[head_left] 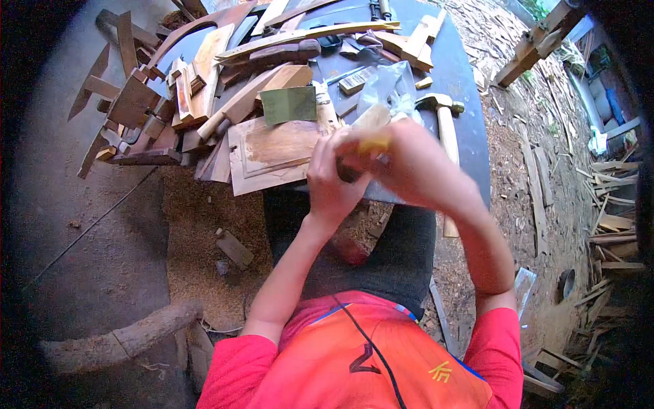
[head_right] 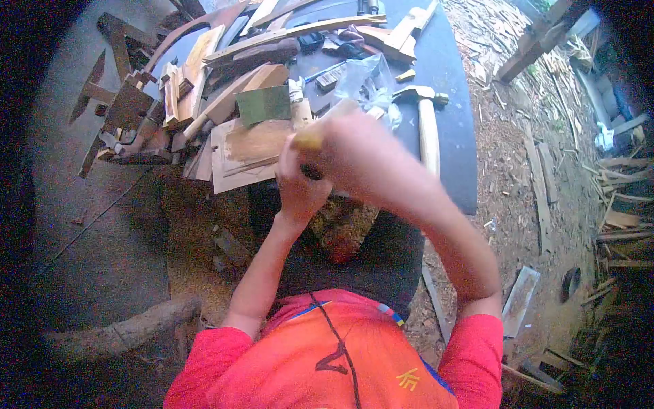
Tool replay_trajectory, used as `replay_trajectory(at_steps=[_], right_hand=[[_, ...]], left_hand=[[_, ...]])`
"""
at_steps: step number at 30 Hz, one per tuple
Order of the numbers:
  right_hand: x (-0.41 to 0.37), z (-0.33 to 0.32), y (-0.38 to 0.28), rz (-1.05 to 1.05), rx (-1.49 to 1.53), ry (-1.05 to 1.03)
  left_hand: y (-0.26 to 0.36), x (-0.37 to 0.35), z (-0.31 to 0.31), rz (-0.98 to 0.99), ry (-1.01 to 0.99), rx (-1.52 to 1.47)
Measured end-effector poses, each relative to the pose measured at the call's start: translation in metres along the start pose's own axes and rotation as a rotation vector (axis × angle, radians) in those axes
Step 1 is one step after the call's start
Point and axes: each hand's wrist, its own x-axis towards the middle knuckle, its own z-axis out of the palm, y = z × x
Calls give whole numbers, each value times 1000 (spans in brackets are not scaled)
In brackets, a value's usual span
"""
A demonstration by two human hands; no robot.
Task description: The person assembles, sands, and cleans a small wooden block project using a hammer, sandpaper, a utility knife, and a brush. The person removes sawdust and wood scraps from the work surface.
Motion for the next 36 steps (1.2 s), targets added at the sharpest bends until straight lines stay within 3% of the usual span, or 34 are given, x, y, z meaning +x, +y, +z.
replay_trajectory(at_steps=[3, 6, 7, 8, 10, 12, 14, 15, 19, 22, 26, 30, 32, 34, 36], right_hand=[[11, -9, 46, 193, 116, 253], [3, 2, 29, 208, -193, 48], [-7, 14, 14, 1, -10, 196], [-12, 11, 5, -36, 30, 137], [-2, -6, 32, 150, 104, 52], [2, -12, 57, 375, -57, 265], [-7, 5, 50, 404, -355, 65], [-18, 15, 39, 186, -414, 254], [-32, -5, 51, 256, -7, 286], [-37, 14, 45, 12, -58, 320], [-40, -2, 27, -11, 130, 118], [-28, -2, 36, 88, -156, 138], [-31, 15, 19, -135, -58, 246], [-33, 9, 13, -207, 20, 118], [-29, -4, 34, 32, 47, 30]], left_hand=[[5, 6, 0, -13, 9, 58], [-2, 6, 1, -42, -23, 57], [-1, 4, 1, 25, 7, 50], [0, 2, 1, 25, 12, 64], [4, 4, -1, 33, 20, 86], [5, 2, 0, 10, 9, 99], [4, 3, 0, 29, 26, 109], [2, 3, -1, -9, -16, 62], [2, 1, -6, 3, -36, 46], [4, 3, -5, -22, -39, 58], [7, 4, -5, -23, -36, 91], [7, 4, -3, -9, -23, 95], [2, 3, -2, 39, -19, 75], [3, 2, -2, 17, -17, 62], [6, 4, -3, 3, -17, 81]])
